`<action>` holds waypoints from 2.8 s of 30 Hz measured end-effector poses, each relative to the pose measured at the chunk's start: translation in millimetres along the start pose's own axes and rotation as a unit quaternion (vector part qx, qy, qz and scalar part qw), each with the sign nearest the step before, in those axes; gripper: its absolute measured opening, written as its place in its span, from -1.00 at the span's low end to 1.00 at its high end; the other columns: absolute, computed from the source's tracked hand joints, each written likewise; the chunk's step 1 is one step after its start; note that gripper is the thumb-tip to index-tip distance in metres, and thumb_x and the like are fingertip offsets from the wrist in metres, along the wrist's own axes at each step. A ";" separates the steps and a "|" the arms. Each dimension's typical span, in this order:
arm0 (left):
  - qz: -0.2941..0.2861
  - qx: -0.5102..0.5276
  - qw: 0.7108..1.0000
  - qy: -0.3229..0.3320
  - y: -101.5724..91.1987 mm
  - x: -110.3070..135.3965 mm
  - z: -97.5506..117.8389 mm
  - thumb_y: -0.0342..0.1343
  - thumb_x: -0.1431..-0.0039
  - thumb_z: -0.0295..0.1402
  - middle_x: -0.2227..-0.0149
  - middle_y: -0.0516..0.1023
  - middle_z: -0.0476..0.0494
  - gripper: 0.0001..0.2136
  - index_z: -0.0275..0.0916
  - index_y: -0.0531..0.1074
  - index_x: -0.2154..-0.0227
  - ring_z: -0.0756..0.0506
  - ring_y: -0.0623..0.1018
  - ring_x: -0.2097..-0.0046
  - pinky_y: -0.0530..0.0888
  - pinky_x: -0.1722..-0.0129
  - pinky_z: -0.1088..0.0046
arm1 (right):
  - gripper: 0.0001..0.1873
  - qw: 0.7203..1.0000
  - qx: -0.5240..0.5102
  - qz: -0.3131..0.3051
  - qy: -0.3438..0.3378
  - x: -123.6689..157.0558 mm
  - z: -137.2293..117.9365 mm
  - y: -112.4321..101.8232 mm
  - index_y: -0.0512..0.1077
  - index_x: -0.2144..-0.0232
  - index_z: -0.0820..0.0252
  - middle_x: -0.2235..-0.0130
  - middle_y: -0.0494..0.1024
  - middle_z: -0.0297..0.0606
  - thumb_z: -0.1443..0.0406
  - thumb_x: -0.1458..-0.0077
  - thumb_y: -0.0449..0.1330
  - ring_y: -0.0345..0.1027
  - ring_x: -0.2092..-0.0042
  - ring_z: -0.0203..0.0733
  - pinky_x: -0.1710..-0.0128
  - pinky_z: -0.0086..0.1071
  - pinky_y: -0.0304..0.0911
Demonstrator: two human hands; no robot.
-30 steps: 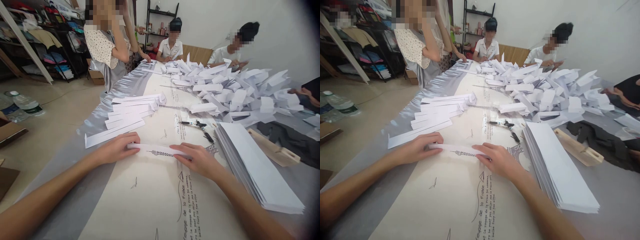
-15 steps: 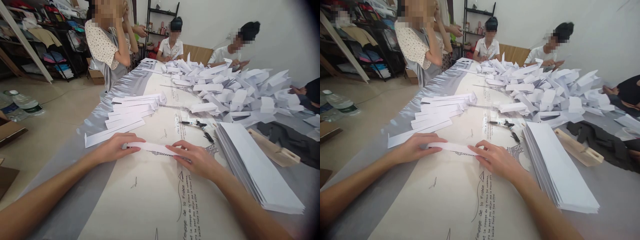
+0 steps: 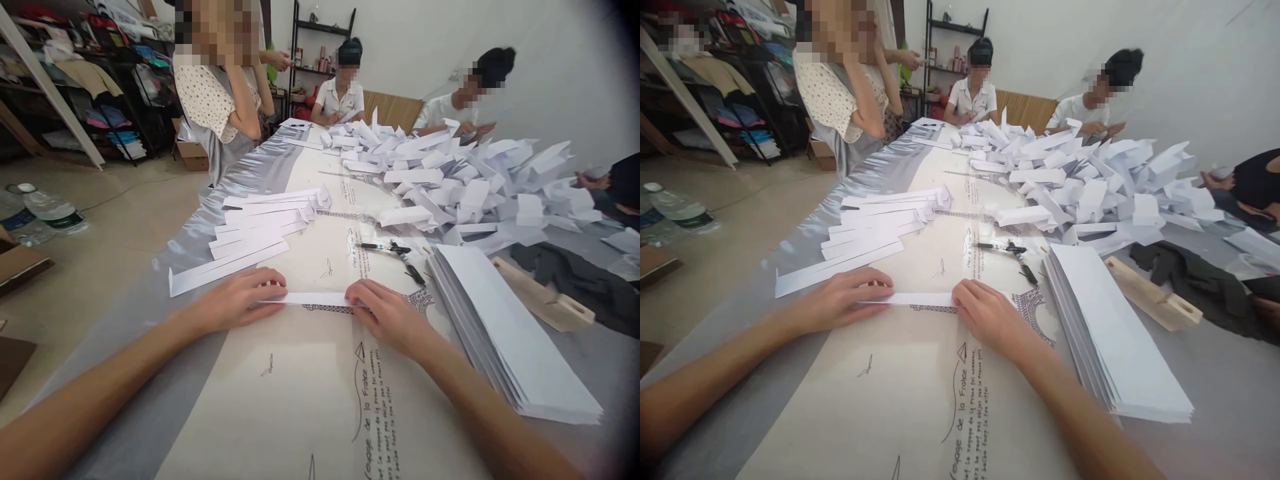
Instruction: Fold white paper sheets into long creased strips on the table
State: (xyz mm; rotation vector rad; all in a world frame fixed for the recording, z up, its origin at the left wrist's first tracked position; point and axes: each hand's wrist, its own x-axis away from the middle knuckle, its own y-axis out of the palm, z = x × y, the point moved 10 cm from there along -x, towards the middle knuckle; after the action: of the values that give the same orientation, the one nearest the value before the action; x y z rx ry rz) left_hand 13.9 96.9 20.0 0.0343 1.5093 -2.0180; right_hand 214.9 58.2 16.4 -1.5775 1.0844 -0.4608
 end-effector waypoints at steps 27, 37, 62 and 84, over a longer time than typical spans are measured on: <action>-0.008 -0.093 0.991 0.100 18.0 -3.3 22.4 -0.07 -0.51 -0.43 -0.10 0.61 -0.19 -0.73 -0.21 0.45 -0.12 -0.16 0.55 -0.14 0.53 -0.12 0.22 | -0.60 0.995 -0.016 -0.017 -0.097 7.5 -22.5 13.7 0.49 -0.17 0.18 -0.19 0.56 -0.19 0.44 -0.39 0.05 0.42 -0.24 -0.07 -0.21 -0.12 0.45; -0.028 -0.185 0.976 0.108 22.2 -3.2 31.2 -0.11 -0.49 -0.52 -0.06 0.59 -0.25 -0.71 -0.24 0.40 -0.13 -0.17 0.57 -0.03 0.53 0.02 0.27 | -0.44 0.990 0.060 -0.022 -0.124 17.4 -34.4 23.2 0.36 -0.24 0.27 -0.24 0.50 -0.08 0.62 -0.25 0.06 0.41 -0.25 -0.07 -0.14 -0.17 0.50; -0.021 -0.211 0.973 0.091 31.0 -6.9 45.0 -0.04 -0.50 -0.36 -0.02 0.59 -0.30 -0.73 -0.32 0.45 -0.09 -0.24 0.58 -0.03 0.57 0.00 0.18 | -0.47 0.997 0.046 0.022 -0.064 24.3 -27.7 20.9 0.36 -0.21 0.19 -0.11 0.52 -0.03 0.58 -0.29 -0.05 0.48 -0.06 0.03 0.09 -0.10 0.59; -0.119 -0.104 0.987 -0.019 70.0 -1.9 66.0 -0.09 -0.40 0.15 -0.50 -0.12 -0.39 -0.25 -0.10 -0.08 -0.48 -0.57 0.00 -0.46 0.08 -0.33 -0.32 | -0.69 0.990 -0.126 0.053 0.025 22.3 24.2 15.7 0.59 -0.05 -0.11 -0.14 0.54 -0.21 0.32 -0.34 0.20 0.47 -0.12 -0.04 -0.06 -0.04 0.51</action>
State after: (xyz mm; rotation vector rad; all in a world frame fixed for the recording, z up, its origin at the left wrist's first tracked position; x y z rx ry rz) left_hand 70.9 28.4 -16.6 -0.2808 1.7619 -2.0157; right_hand 238.5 53.8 -11.0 -1.7246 1.2978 -0.3011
